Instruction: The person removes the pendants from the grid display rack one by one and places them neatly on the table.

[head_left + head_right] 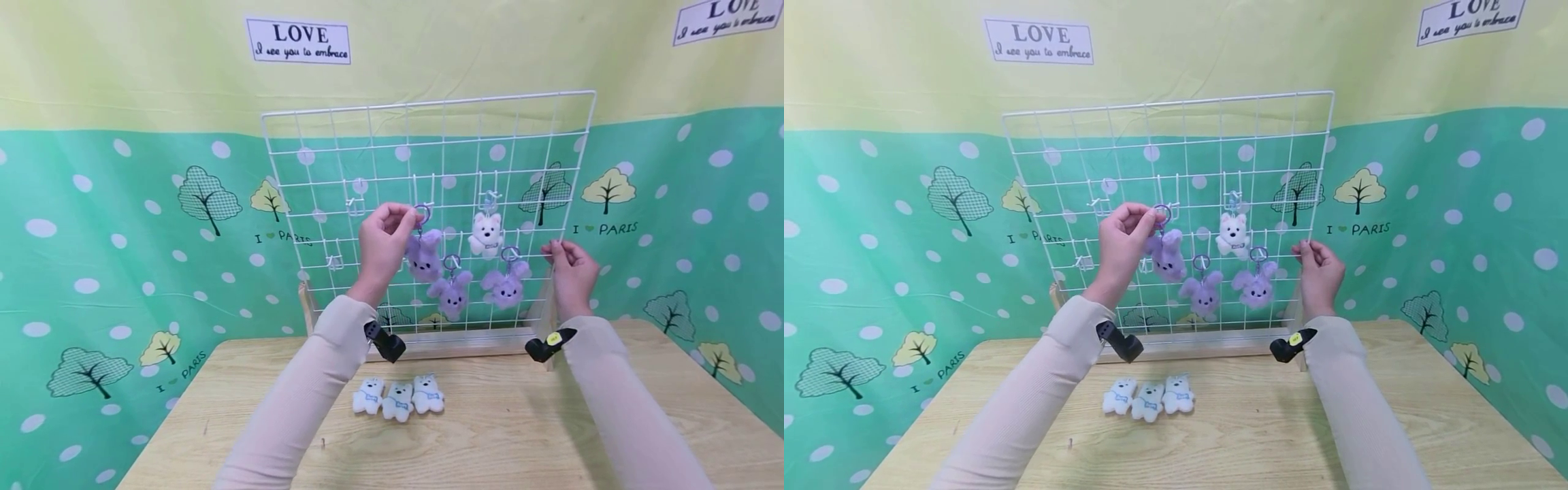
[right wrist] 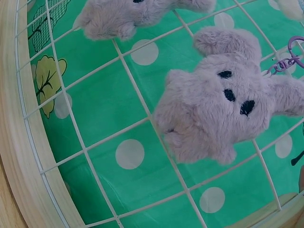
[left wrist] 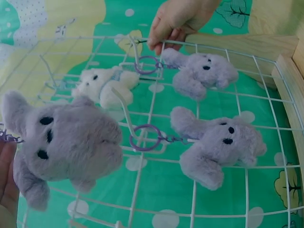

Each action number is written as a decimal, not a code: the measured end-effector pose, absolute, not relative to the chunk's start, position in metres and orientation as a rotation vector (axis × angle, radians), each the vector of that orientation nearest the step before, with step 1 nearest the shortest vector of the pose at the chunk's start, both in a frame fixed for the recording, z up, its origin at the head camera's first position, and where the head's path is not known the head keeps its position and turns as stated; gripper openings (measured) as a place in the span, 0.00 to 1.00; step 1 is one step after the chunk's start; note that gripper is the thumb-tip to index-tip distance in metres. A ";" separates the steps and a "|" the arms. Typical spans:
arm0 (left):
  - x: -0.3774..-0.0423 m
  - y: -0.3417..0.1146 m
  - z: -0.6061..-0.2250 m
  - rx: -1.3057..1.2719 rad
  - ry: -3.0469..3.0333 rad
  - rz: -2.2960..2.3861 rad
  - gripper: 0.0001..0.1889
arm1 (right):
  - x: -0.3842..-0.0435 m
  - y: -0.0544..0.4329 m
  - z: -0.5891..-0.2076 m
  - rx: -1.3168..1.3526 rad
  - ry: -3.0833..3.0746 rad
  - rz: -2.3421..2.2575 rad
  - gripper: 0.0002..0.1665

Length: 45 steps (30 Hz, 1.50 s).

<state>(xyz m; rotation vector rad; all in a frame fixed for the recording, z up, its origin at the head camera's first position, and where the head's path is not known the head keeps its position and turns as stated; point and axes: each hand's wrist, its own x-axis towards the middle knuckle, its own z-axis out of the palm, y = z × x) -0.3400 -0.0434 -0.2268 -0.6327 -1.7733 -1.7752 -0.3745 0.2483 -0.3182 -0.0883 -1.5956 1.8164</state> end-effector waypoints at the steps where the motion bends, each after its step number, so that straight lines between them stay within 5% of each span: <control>1: -0.338 -0.044 -0.226 -0.633 -1.772 -1.776 0.07 | -0.375 0.248 -0.318 -0.085 -1.597 1.813 0.18; 22: -0.292 -0.080 -0.238 -0.629 -1.789 -1.833 0.06 | -0.374 0.248 -0.319 -0.129 -1.597 1.865 0.25; 45: -0.253 -0.180 -0.343 -0.266 -2.065 -1.791 0.07 | -0.379 0.250 -0.320 -0.104 -1.590 1.859 0.24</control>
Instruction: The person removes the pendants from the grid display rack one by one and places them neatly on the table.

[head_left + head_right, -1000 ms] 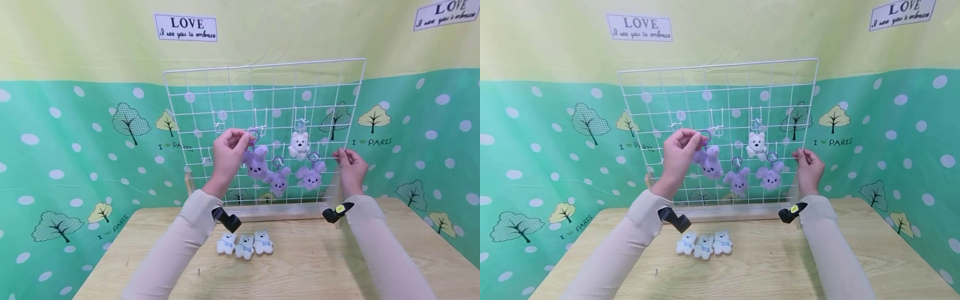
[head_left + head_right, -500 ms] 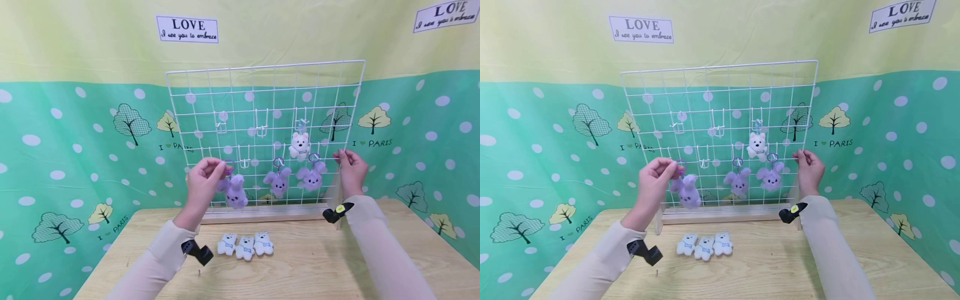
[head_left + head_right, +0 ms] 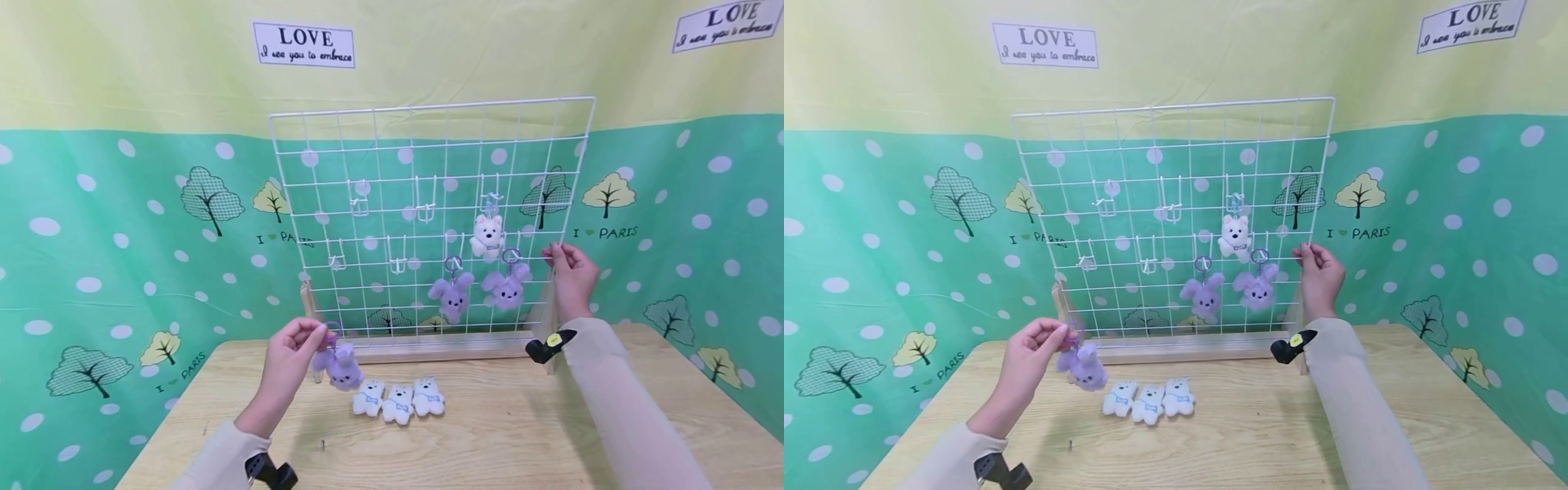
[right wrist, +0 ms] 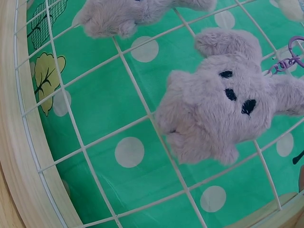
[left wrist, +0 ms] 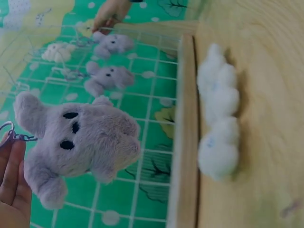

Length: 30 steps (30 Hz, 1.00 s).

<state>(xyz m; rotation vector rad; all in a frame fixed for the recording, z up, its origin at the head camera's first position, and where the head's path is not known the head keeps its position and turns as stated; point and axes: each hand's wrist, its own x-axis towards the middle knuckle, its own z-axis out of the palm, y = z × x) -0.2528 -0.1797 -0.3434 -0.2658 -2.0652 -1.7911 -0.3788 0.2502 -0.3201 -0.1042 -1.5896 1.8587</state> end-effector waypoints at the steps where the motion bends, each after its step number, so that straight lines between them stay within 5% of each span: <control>1: -0.252 -0.183 -0.348 -0.258 -2.069 -1.794 0.07 | -0.379 0.250 -0.320 -0.105 -1.599 1.852 0.24; 17: -0.234 -0.216 -0.403 -0.371 -2.273 -1.820 0.08 | -0.373 0.247 -0.316 -0.073 -1.577 1.848 0.15; 30: -0.277 -0.205 -0.426 -0.122 -2.304 -1.835 0.06 | -0.364 0.241 -0.308 -0.086 -1.553 1.878 0.15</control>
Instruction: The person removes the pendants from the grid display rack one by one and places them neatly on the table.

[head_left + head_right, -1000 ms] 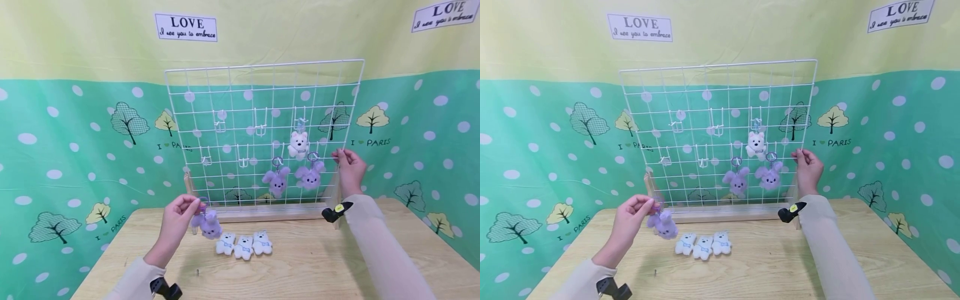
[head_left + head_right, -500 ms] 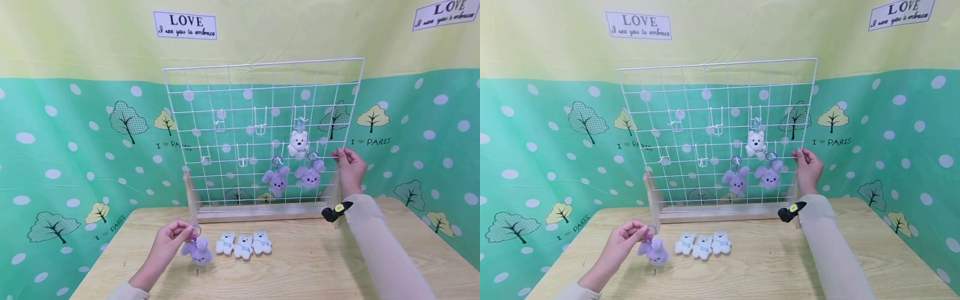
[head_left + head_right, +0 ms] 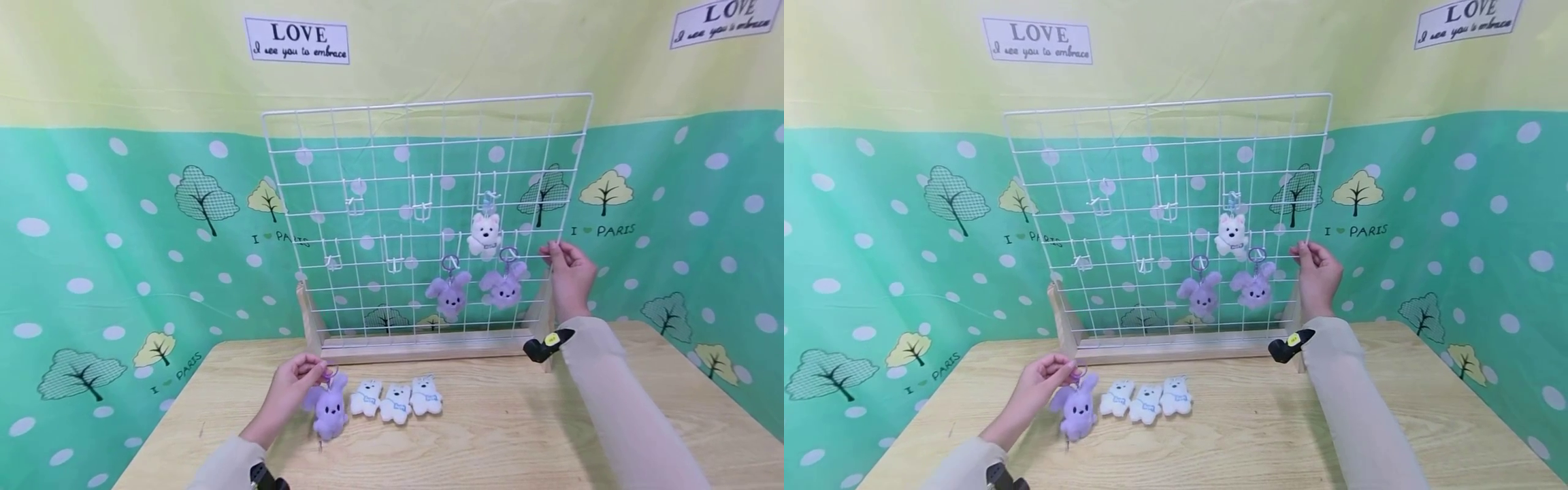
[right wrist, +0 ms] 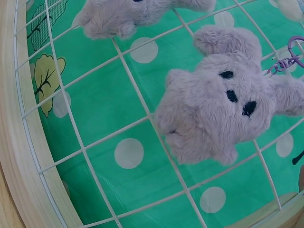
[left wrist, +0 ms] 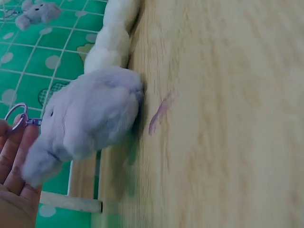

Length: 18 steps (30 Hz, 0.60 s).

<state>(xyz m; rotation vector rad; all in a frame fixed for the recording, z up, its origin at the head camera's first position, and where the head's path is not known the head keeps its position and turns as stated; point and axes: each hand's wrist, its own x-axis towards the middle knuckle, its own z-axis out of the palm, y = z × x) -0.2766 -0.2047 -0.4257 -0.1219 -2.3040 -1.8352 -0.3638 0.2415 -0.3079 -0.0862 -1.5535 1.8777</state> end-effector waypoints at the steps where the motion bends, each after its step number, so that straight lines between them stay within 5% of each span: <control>1: -0.281 -0.202 -0.427 -0.104 -2.307 -1.842 0.06 | -0.364 0.242 -0.308 -0.093 -1.562 1.877 0.16; 12: -0.313 -0.185 -0.445 -0.035 -2.354 -1.807 0.04 | -0.365 0.241 -0.307 -0.094 -1.541 1.906 0.13; 18: -0.320 -0.182 -0.453 -0.044 -2.404 -1.749 0.05 | -0.364 0.241 -0.307 -0.101 -1.560 1.885 0.19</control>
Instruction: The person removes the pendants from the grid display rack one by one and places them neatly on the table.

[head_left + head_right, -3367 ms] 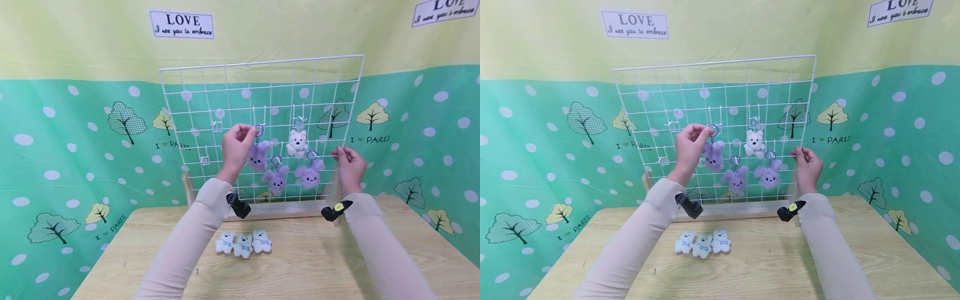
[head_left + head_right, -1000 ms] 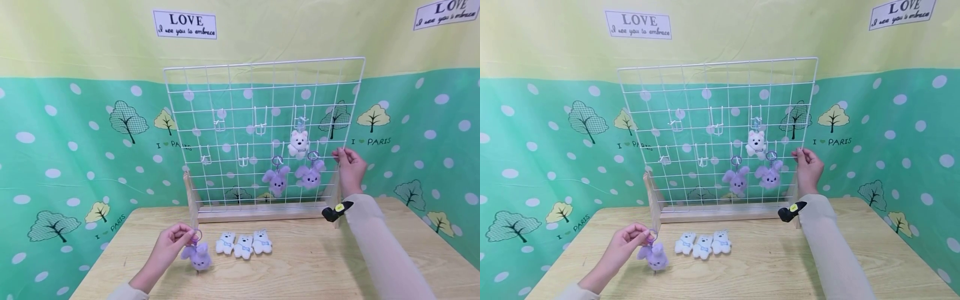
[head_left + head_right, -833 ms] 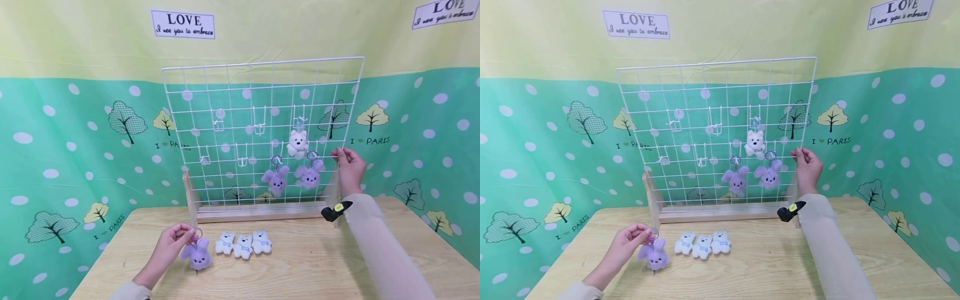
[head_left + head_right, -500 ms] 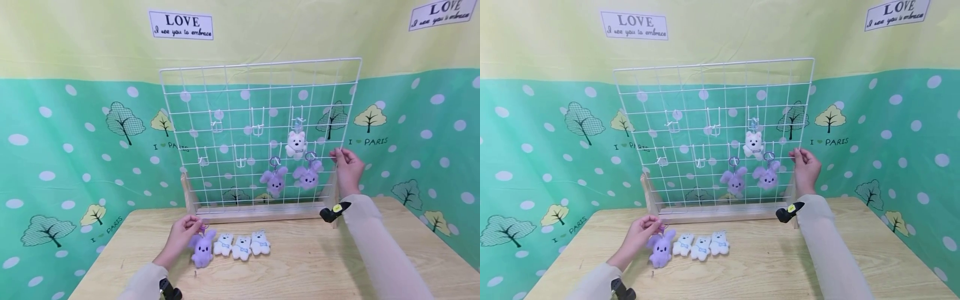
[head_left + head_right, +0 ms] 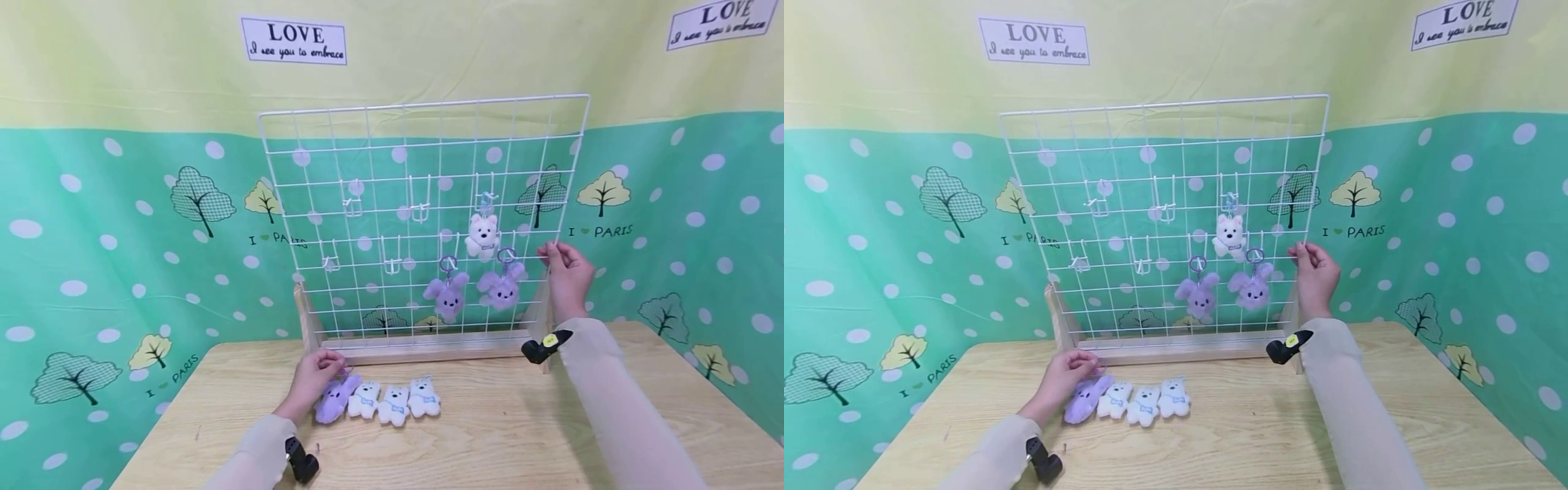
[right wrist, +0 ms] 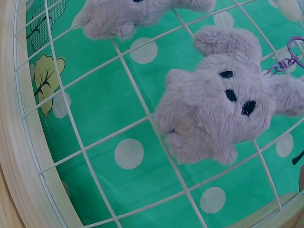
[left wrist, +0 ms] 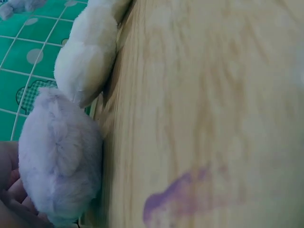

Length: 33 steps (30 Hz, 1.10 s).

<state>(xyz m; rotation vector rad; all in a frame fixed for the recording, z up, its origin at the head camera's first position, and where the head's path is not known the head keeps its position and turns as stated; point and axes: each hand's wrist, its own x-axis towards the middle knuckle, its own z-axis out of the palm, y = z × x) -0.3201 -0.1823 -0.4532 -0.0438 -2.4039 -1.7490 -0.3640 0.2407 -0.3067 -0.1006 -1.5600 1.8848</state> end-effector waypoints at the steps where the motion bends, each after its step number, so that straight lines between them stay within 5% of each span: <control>1: -0.321 -0.182 -0.454 -0.045 -2.421 -1.729 0.05 | -0.364 0.241 -0.307 -0.103 -1.566 1.879 0.19; 16: -0.322 -0.182 -0.439 -0.062 -2.551 -1.554 0.07 | -0.373 0.246 -0.316 -0.111 -1.575 1.870 0.20; 33: -0.288 -0.095 -0.312 -0.627 -2.362 -1.617 0.09 | -0.381 0.251 -0.320 -0.097 -1.579 1.862 0.24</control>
